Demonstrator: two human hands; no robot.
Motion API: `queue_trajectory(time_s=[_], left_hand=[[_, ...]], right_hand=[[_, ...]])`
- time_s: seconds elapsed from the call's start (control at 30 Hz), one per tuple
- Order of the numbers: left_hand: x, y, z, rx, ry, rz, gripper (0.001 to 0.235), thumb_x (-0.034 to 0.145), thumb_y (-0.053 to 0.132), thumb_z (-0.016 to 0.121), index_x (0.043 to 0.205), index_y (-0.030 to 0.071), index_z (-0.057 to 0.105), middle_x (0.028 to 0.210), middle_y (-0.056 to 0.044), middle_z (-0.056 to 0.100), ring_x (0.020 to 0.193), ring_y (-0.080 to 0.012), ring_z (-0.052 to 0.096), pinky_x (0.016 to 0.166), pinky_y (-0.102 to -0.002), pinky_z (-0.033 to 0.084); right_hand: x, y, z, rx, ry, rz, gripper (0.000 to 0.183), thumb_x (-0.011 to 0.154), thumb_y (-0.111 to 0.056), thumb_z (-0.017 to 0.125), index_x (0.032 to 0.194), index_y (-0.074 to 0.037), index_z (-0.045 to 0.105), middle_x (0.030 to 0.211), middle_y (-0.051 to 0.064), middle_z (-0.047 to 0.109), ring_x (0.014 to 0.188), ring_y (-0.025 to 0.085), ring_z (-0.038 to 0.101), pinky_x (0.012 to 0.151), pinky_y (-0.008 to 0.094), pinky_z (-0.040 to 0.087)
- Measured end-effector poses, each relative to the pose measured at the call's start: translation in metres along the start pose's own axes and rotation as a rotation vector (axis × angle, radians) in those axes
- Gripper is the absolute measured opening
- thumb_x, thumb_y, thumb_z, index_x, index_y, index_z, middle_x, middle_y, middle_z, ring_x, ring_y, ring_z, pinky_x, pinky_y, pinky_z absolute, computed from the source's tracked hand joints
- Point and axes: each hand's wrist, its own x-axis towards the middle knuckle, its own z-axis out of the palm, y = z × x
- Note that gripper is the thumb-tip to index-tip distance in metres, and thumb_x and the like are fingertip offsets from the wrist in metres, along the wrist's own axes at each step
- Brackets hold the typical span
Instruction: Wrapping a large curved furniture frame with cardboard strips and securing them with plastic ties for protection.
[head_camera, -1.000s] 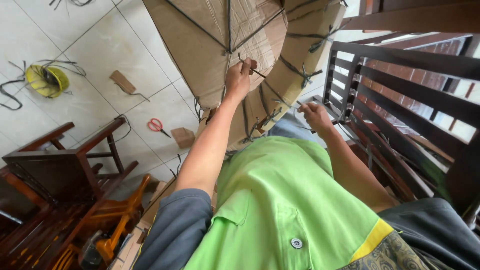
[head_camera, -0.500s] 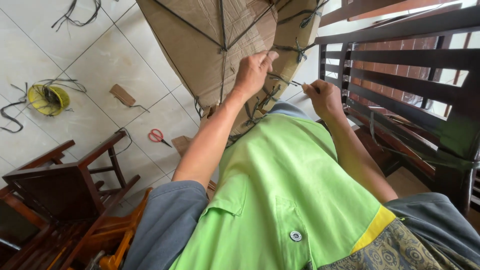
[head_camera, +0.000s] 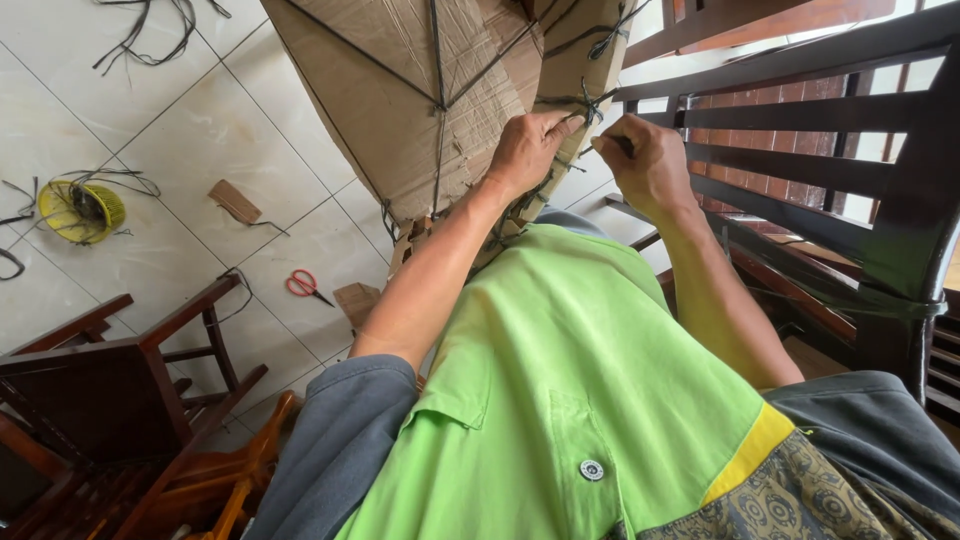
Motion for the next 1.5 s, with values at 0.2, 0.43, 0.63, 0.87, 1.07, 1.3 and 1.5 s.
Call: queue_trajectory(time_s=[0.2,0.43,0.63,0.87,1.07,1.3,1.5], left_hand=[[0.005,0.023,0.005,-0.062,0.03,0.045,0.036,0.103,0.049,0.057,0.1,0.02,0.078,0.084,-0.011,0.075,0.09,-0.0304,0.075,0.08,-0.042,0.061],[0.009,0.047,0.001,0.336,0.074,0.275,0.047,0.103,0.046,0.051,0.114,0.009,0.077,0.096,-0.002,0.057,0.068,-0.0181,0.063,0.044,-0.032,0.054],[0.01,0.054,0.01,0.316,0.023,0.247,0.049,0.101,0.048,0.053,0.113,0.007,0.077,0.094,0.001,0.054,0.066,-0.0171,0.061,0.042,-0.033,0.054],[-0.002,0.029,-0.019,0.0,-0.285,0.039,0.05,0.105,0.037,0.05,0.142,0.004,0.055,0.146,-0.018,0.06,0.129,-0.0291,0.065,0.101,-0.036,0.057],[-0.009,0.006,-0.004,0.034,-0.151,0.2,0.008,0.092,0.015,0.074,0.099,0.011,0.076,0.107,-0.005,0.074,0.095,-0.0175,0.072,0.083,-0.032,0.063],[-0.015,0.009,0.003,-0.005,-0.014,0.132,0.006,0.095,0.016,0.07,0.094,0.012,0.073,0.085,0.001,0.079,0.069,-0.0137,0.065,0.061,-0.033,0.051],[-0.025,0.036,0.005,-0.02,-0.045,0.045,0.022,0.094,0.027,0.061,0.083,0.011,0.072,0.074,0.004,0.072,0.064,-0.0094,0.056,0.057,-0.031,0.045]], right_hand=[[0.013,-0.003,0.015,0.151,-0.049,-0.091,0.005,0.099,-0.005,0.07,0.102,-0.004,0.074,0.079,0.015,0.068,0.073,0.032,0.069,0.066,0.043,0.055],[0.012,-0.026,0.023,0.504,-0.055,-0.026,0.018,0.101,0.009,0.041,0.113,0.002,0.053,0.086,0.013,0.063,0.072,0.021,0.061,0.063,0.033,0.056],[0.009,-0.006,0.035,0.526,-0.101,-0.01,0.032,0.101,0.003,0.044,0.073,-0.011,0.048,0.057,0.0,0.049,0.048,0.01,0.041,0.043,0.027,0.035],[0.005,-0.018,0.016,0.647,-0.139,0.016,0.021,0.114,-0.017,0.051,0.103,-0.004,0.063,0.085,0.009,0.071,0.055,0.008,0.054,0.048,0.019,0.046],[0.003,-0.034,0.008,0.58,-0.143,0.054,0.027,0.113,-0.016,0.052,0.1,-0.003,0.07,0.084,0.008,0.072,0.057,0.01,0.054,0.051,0.02,0.044],[-0.011,-0.033,-0.013,-0.12,-0.088,-0.008,0.024,0.11,0.0,0.05,0.133,0.003,0.054,0.073,0.01,0.071,0.054,0.024,0.068,0.045,0.039,0.059],[-0.014,-0.05,-0.025,-0.321,-0.087,-0.093,0.016,0.108,-0.005,0.046,0.098,-0.01,0.057,0.062,0.003,0.061,0.047,0.025,0.057,0.045,0.044,0.042]])
